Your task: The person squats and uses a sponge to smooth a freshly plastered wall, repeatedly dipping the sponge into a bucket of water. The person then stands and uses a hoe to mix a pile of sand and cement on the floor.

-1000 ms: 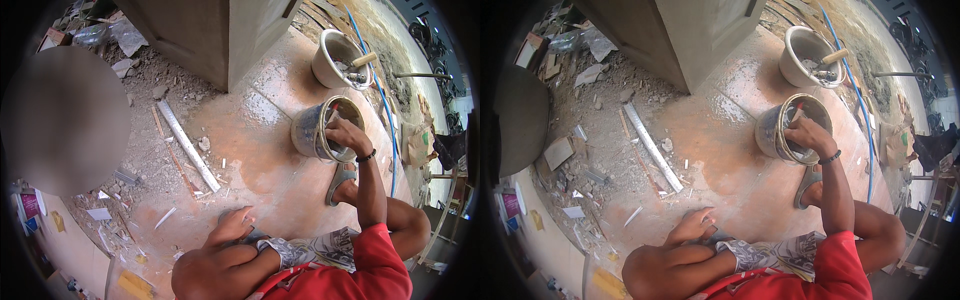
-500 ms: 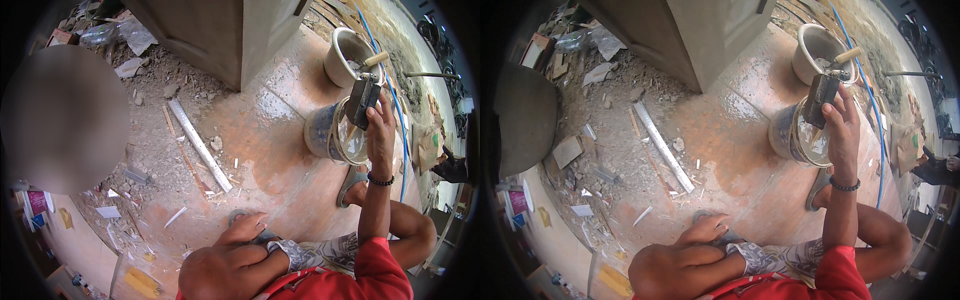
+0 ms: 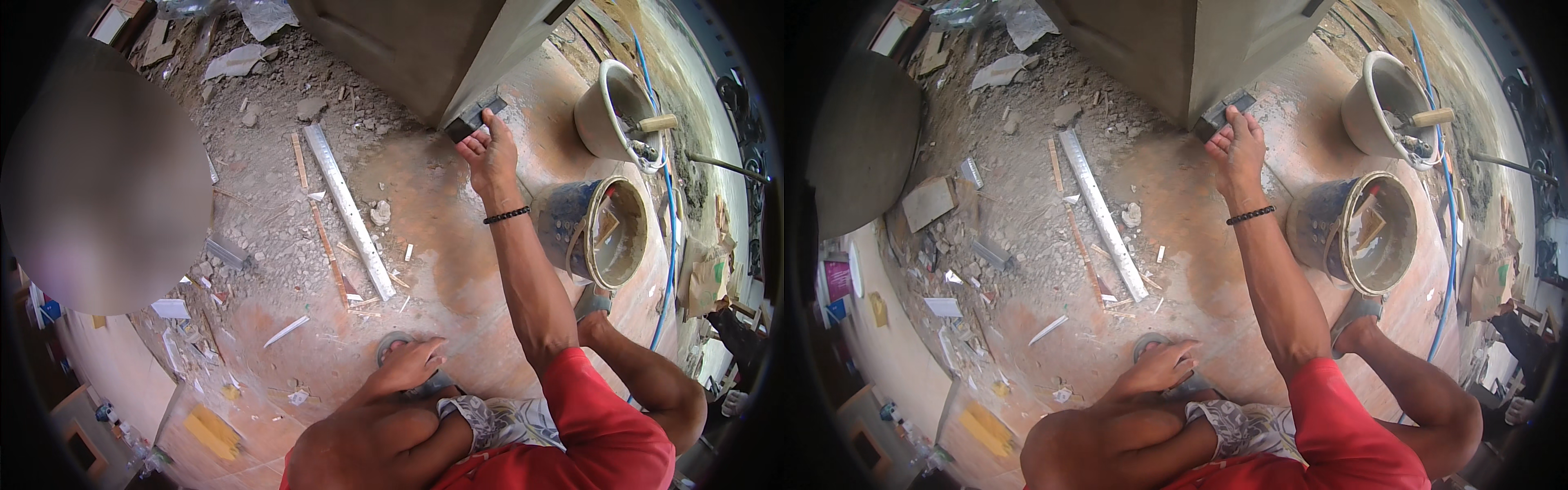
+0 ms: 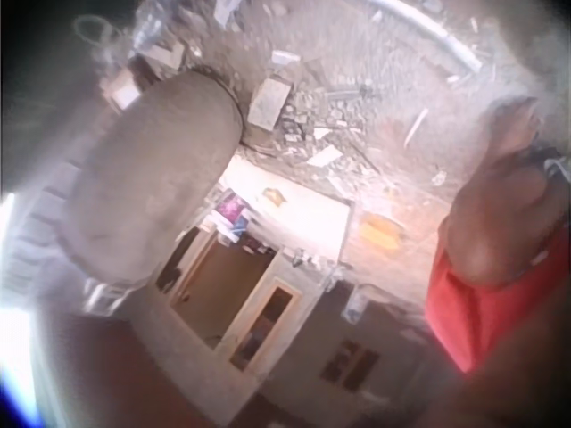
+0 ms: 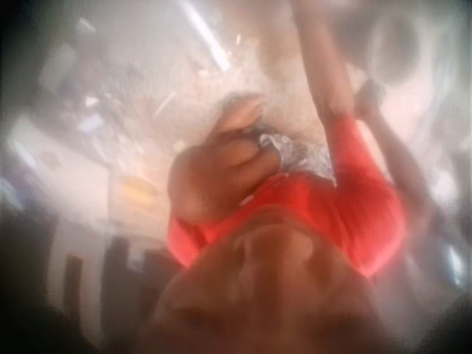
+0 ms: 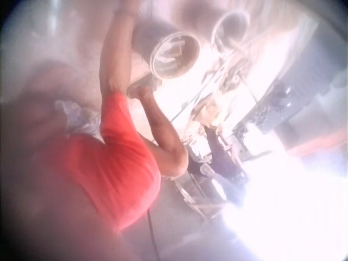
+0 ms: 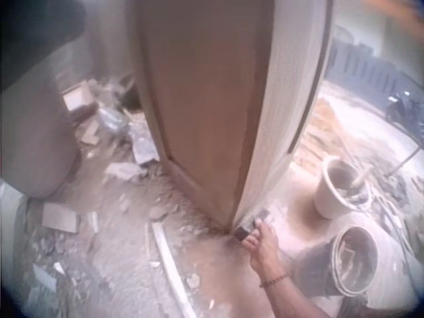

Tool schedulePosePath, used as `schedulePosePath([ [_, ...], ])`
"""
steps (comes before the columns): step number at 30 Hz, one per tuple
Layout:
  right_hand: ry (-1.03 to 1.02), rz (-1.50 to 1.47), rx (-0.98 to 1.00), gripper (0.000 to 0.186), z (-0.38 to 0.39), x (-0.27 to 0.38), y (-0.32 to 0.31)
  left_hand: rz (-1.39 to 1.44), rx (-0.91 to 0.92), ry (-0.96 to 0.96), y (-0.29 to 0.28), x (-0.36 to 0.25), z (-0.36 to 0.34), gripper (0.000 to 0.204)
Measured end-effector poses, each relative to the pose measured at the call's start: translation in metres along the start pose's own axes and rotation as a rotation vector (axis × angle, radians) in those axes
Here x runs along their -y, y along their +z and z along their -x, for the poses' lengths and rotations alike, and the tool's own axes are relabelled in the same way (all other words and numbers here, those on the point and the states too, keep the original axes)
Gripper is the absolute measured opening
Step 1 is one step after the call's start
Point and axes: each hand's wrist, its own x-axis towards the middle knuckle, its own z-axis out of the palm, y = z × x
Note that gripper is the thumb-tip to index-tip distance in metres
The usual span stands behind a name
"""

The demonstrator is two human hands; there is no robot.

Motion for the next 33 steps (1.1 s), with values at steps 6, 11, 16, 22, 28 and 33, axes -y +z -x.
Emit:
schedulePosePath([
  [6, -0.014, -0.077, -0.046, 0.029, -0.009, 0.007, 0.028, 0.05, -0.027, -0.062, 0.004, -0.002, 0.001, 0.041],
  [11, -0.527, -0.102, 0.253, 0.041, 0.077, 0.107, 0.083, -0.009, -0.06, -0.069, 0.004, -0.004, -0.003, 0.04],
  [16, -0.663, -0.095, 0.282, 0.049, 0.087, 0.132, 0.06, -0.003, -0.06, -0.083, 0.003, -0.002, -0.005, 0.041],
  [22, -0.044, -0.085, -0.082, 0.044, 0.014, 0.02, 0.001, -0.015, -0.123, -0.035, 0.006, 0.001, -0.004, 0.039],
  [28, 0.032, -0.05, -0.067, 0.032, -0.027, -0.008, 0.007, 0.025, -0.15, -0.034, 0.012, 0.0, -0.001, 0.037],
  [33, -0.336, -0.161, 0.234, 0.044, 0.064, 0.08, 0.068, -0.016, -0.152, -0.07, 0.01, 0.003, 0.002, 0.038],
])
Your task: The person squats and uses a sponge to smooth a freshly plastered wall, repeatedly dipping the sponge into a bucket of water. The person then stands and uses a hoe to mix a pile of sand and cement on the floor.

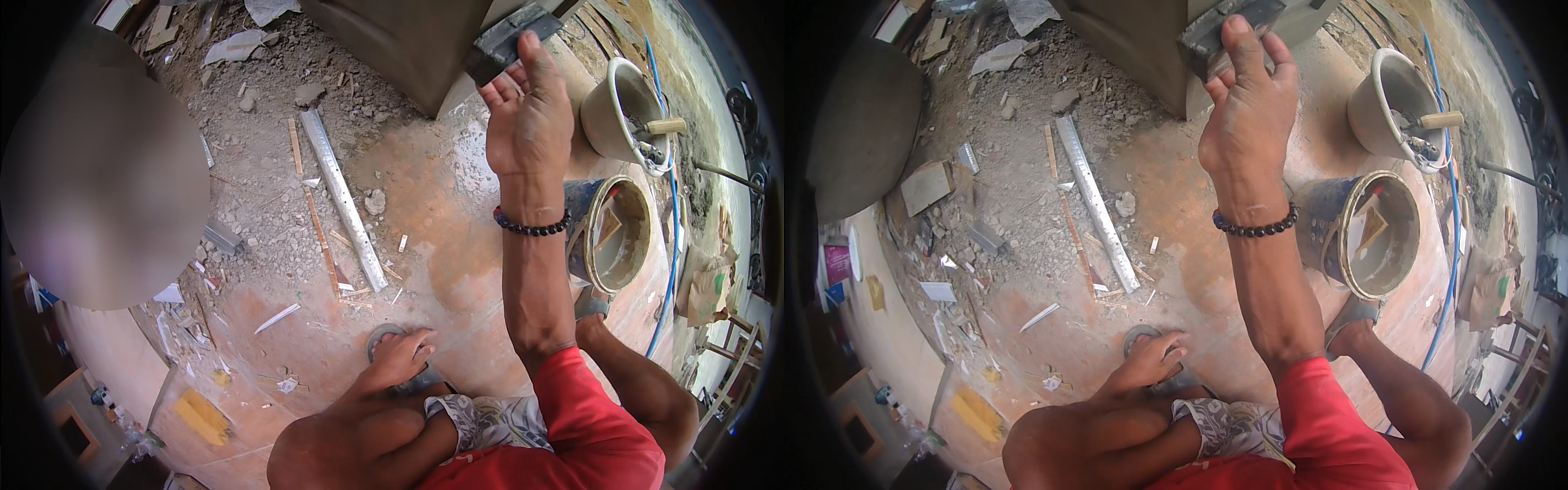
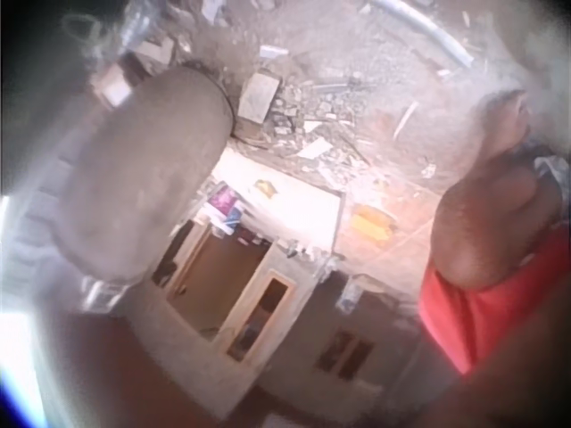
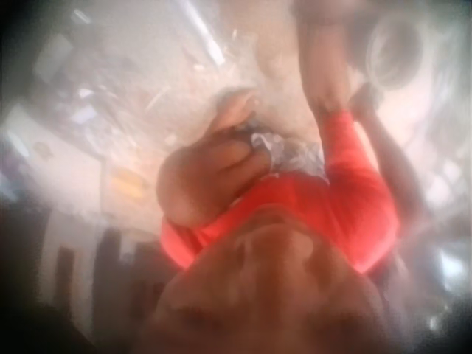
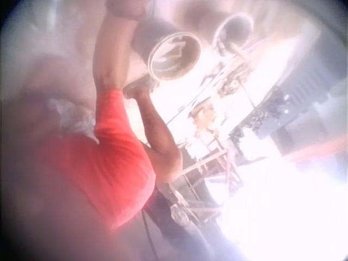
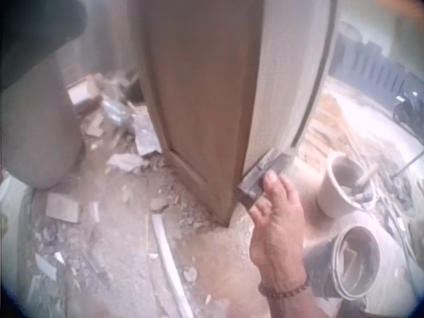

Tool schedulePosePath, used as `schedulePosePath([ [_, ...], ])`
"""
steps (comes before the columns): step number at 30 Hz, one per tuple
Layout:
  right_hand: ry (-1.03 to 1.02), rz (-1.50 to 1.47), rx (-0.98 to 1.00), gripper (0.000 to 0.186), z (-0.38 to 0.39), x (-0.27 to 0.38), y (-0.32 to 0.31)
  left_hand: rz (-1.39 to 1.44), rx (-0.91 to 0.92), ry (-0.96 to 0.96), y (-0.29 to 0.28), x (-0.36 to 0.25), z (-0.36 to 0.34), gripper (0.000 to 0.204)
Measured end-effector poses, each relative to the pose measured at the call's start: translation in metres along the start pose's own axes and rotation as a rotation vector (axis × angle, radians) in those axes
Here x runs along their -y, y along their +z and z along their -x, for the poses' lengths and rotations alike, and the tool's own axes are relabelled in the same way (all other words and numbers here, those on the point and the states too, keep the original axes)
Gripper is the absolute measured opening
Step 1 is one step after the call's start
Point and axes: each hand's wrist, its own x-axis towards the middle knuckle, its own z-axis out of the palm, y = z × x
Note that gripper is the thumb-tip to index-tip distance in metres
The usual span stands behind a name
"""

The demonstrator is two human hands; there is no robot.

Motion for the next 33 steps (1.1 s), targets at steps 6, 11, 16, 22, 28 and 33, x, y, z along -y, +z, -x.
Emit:
schedulePosePath([
  [6, -0.269, 0.047, 0.12, 0.054, 0.0, 0.069, -0.008, 0.066, -0.019, 0.047, 0.002, 0.004, -0.011, 0.039],
  [11, 0.288, 0.081, -0.198, 0.059, -0.001, -0.023, -0.106, 0.071, -0.045, 0.019, 0.005, 0.001, -0.009, 0.038],
  [16, 0.463, 0.106, -0.299, 0.034, -0.018, -0.086, -0.108, 0.067, -0.075, 0.007, 0.006, 0.003, -0.004, 0.037],
  [22, 0.37, 0.189, -0.356, 0.027, -0.032, -0.074, -0.057, 0.063, -0.139, 0.034, 0.006, -0.001, -0.006, 0.035],
  [28, -0.221, -0.016, 0.164, 0.041, -0.007, 0.053, -0.014, 0.065, -0.115, -0.021, 0.005, -0.001, -0.004, 0.035],
  [33, 0.281, 0.011, -0.136, 0.037, -0.035, -0.001, -0.108, 0.141, -0.093, -0.003, 0.011, 0.003, -0.016, 0.038],
])
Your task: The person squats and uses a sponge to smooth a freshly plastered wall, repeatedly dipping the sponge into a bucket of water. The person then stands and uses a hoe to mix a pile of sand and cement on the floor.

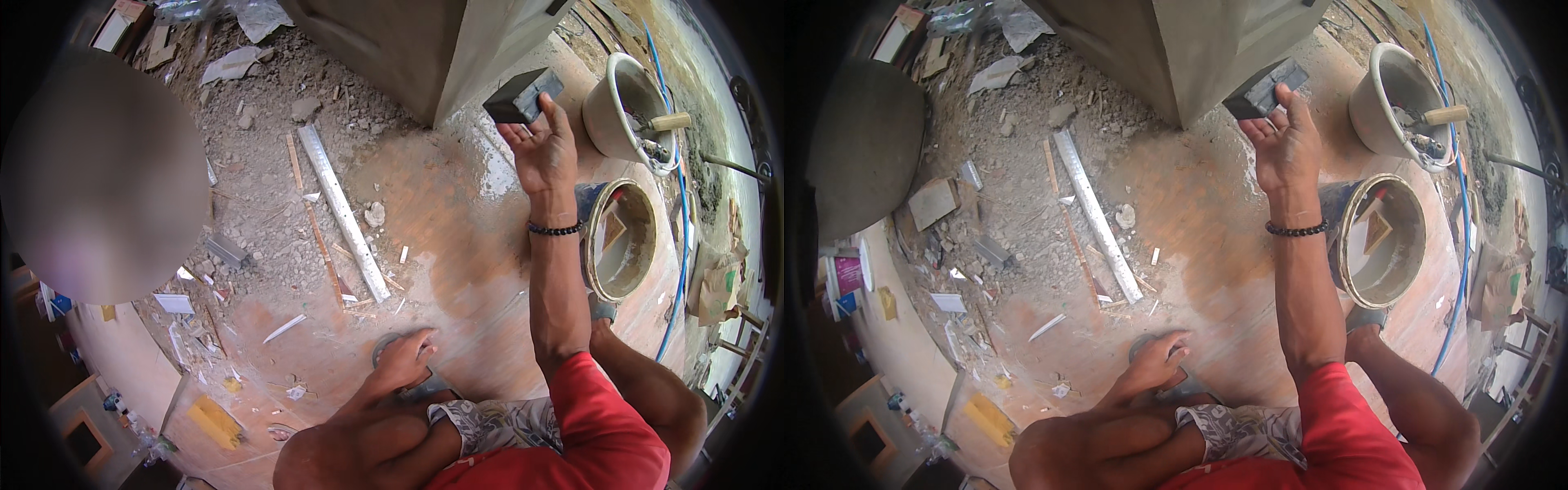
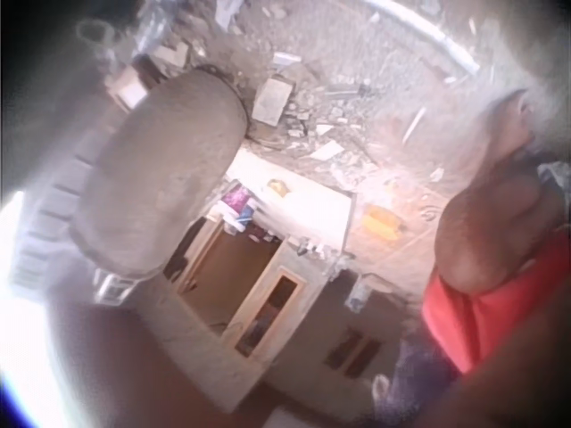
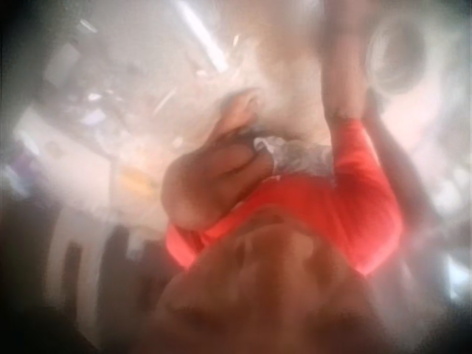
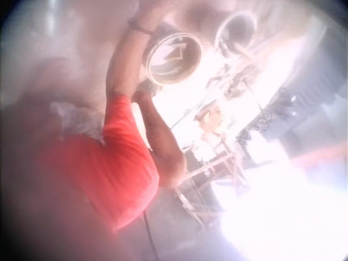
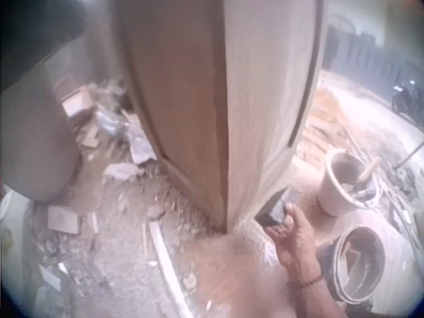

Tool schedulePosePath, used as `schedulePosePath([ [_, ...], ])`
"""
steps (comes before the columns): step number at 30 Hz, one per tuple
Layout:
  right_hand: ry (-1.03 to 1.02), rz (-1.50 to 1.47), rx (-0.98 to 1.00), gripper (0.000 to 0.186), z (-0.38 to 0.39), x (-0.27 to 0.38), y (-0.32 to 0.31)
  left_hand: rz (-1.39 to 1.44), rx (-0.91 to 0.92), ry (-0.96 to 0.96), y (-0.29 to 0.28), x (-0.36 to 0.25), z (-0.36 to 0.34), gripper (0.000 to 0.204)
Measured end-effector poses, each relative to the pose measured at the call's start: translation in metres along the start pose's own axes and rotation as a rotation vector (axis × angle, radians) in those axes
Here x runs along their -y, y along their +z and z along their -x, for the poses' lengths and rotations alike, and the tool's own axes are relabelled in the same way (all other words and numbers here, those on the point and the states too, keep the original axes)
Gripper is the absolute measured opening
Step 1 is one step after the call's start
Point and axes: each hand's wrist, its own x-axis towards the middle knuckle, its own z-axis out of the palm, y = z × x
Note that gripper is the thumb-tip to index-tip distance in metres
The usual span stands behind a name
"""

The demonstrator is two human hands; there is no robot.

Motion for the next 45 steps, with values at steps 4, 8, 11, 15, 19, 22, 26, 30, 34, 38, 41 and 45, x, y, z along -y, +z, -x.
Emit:
schedulePosePath([
  [4, 0.166, 0.087, -0.134, 0.031, -0.022, -0.064, -0.027, -0.035, -0.038, 0.001, 0.0, 0.0, 0.005, 0.037],
  [8, 0.173, 0.092, -0.165, 0.028, -0.036, -0.086, -0.003, -0.051, -0.111, 0.002, 0.004, 0.005, 0.014, 0.038],
  [11, 0.146, 0.045, -0.207, 0.038, -0.048, -0.094, 0.011, -0.053, -0.123, 0.013, 0.005, 0.004, 0.012, 0.038],
  [15, -0.026, 0.094, -0.17, 0.05, -0.023, -0.063, 0.043, -0.055, -0.143, 0.009, 0.004, -0.002, 0.011, 0.038],
  [19, -0.301, 0.079, -0.119, 0.019, 0.033, 0.011, 0.129, -0.025, -0.148, -0.018, 0.009, 0.005, 0.01, 0.038],
  [22, -0.75, 0.158, 0.111, 0.02, 0.082, 0.072, 0.174, 0.017, -0.128, -0.032, 0.005, 0.009, 0.003, 0.038],
  [26, -0.945, 0.026, 0.464, 0.016, 0.117, 0.147, 0.185, 0.108, -0.02, -0.094, -0.004, -0.005, -0.003, 0.037],
  [30, -0.641, -0.014, 0.321, 0.013, 0.074, 0.13, 0.128, 0.19, -0.051, -0.11, -0.008, -0.008, 0.004, 0.036],
  [34, -0.066, 0.062, 0.009, 0.045, 0.006, 0.017, 0.02, 0.355, -0.105, -0.092, 0.003, 0.005, 0.006, 0.036],
  [38, 0.157, 0.131, -0.141, 0.033, -0.03, -0.06, -0.032, 0.4, -0.17, -0.082, 0.013, 0.018, 0.011, 0.036],
  [41, 0.19, 0.157, -0.163, 0.03, -0.039, -0.081, -0.024, 0.426, -0.198, -0.091, 0.012, 0.017, 0.016, 0.036],
  [45, 0.141, 0.171, -0.157, 0.025, -0.046, -0.093, 0.004, 0.456, -0.225, -0.071, 0.015, 0.018, 0.017, 0.036],
])
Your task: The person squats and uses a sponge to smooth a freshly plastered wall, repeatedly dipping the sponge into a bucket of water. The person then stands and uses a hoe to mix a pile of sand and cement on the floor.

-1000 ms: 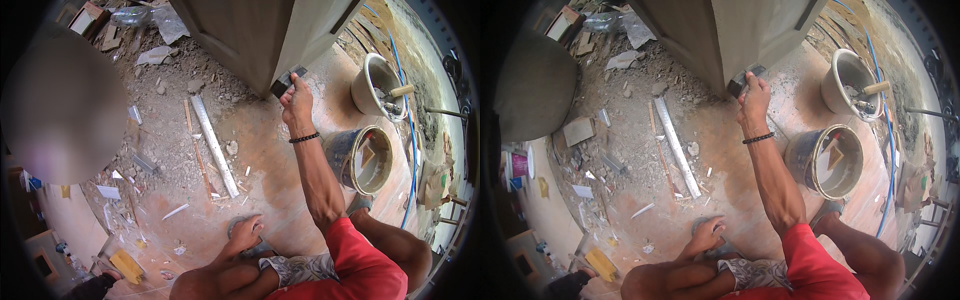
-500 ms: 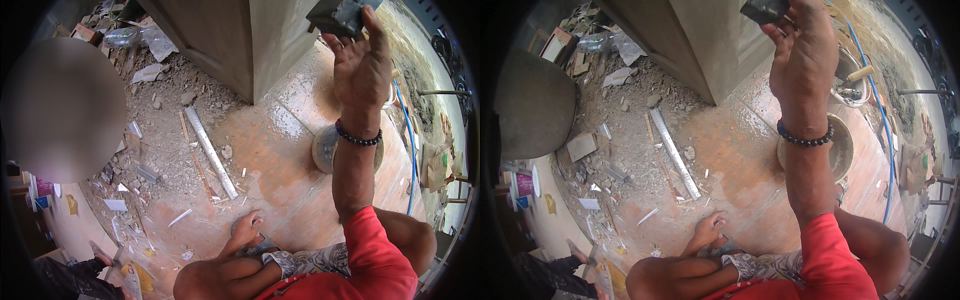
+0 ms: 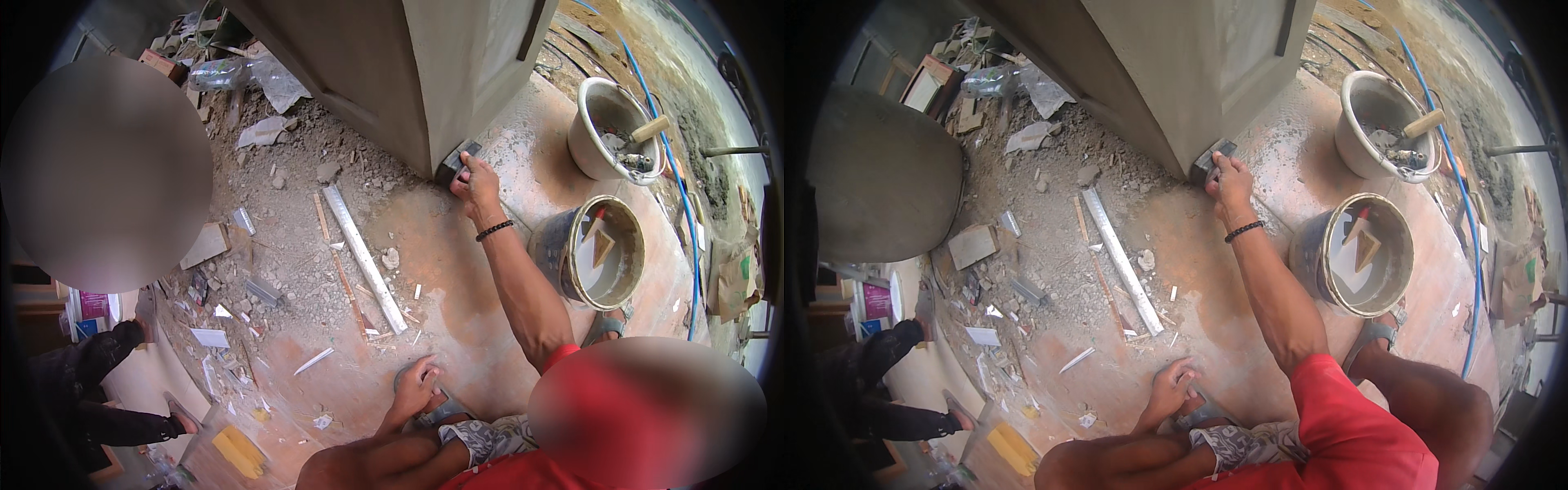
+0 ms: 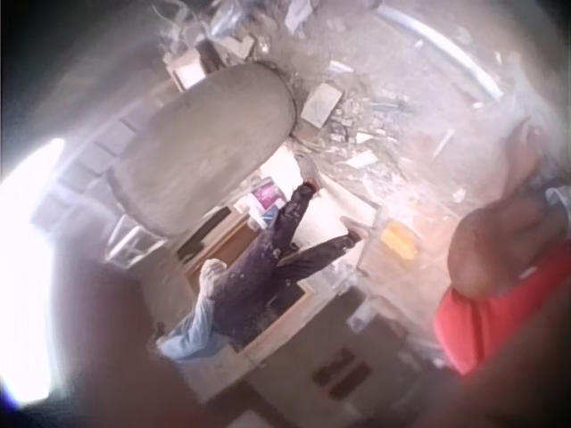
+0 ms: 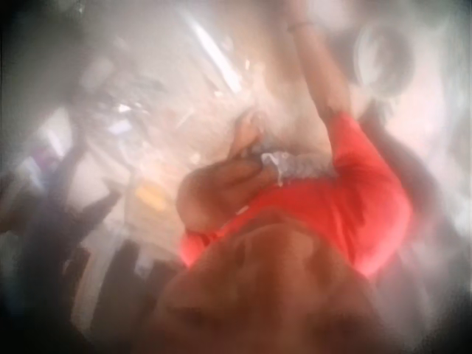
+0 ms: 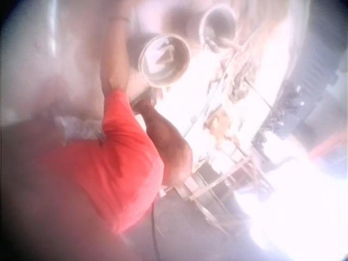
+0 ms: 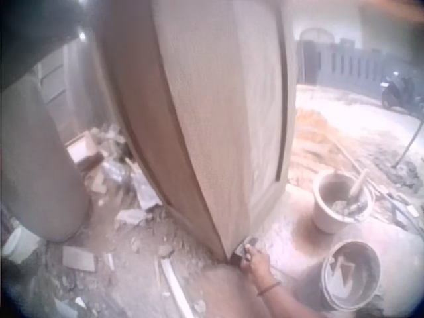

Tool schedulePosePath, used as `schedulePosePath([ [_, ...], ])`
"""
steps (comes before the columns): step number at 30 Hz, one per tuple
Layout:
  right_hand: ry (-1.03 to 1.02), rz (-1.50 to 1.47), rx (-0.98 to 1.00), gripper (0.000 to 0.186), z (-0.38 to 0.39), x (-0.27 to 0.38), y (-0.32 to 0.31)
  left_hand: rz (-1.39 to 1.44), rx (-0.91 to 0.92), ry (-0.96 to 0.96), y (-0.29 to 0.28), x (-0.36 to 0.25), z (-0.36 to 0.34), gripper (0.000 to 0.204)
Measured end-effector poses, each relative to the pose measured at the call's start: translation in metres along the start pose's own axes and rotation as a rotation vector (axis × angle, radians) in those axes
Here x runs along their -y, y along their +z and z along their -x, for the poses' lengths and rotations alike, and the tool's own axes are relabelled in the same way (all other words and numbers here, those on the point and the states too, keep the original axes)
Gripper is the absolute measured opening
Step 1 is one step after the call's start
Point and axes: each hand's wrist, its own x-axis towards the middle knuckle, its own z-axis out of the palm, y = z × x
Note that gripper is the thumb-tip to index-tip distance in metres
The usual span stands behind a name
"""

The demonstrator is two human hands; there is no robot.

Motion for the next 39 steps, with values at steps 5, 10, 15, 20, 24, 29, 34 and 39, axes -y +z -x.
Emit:
schedulePosePath([
  [5, -0.139, -0.115, -0.115, 0.026, -0.01, 0.0, 0.013, 0.026, -0.047, -0.038, 0.01, 0.003, -0.003, 0.035],
  [10, -0.43, -0.314, 0.0, 0.057, 0.076, 0.073, 0.081, 0.045, -0.179, -0.006, 0.007, -0.002, 0.003, 0.031],
  [15, -1.053, -0.059, 0.097, 0.055, 0.192, 0.217, 0.144, 0.089, -0.265, 0.101, 0.021, 0.014, -0.006, 0.03],
  [20, -1.256, -0.17, 0.566, 0.056, 0.261, 0.301, 0.158, 0.13, -0.316, 0.14, 0.008, 0.022, -0.002, 0.028],
  [24, -1.525, 0.153, 0.408, 0.056, 0.183, 0.271, 0.125, 0.2, -0.335, 0.13, 0.019, 0.022, -0.003, 0.027],
  [29, -1.267, 0.465, 0.054, 0.063, 0.097, 0.112, 0.06, 0.146, -0.332, 0.142, 0.022, 0.021, -0.005, 0.026],
  [34, -0.588, 0.178, 0.03, 0.065, 0.066, 0.027, 0.035, 0.193, -0.329, 0.249, 0.025, 0.035, -0.012, 0.028],
  [39, -0.942, 0.058, 0.068, 0.062, 0.113, 0.12, 0.095, 0.117, -0.398, 0.273, 0.023, 0.036, -0.008, 0.027],
])
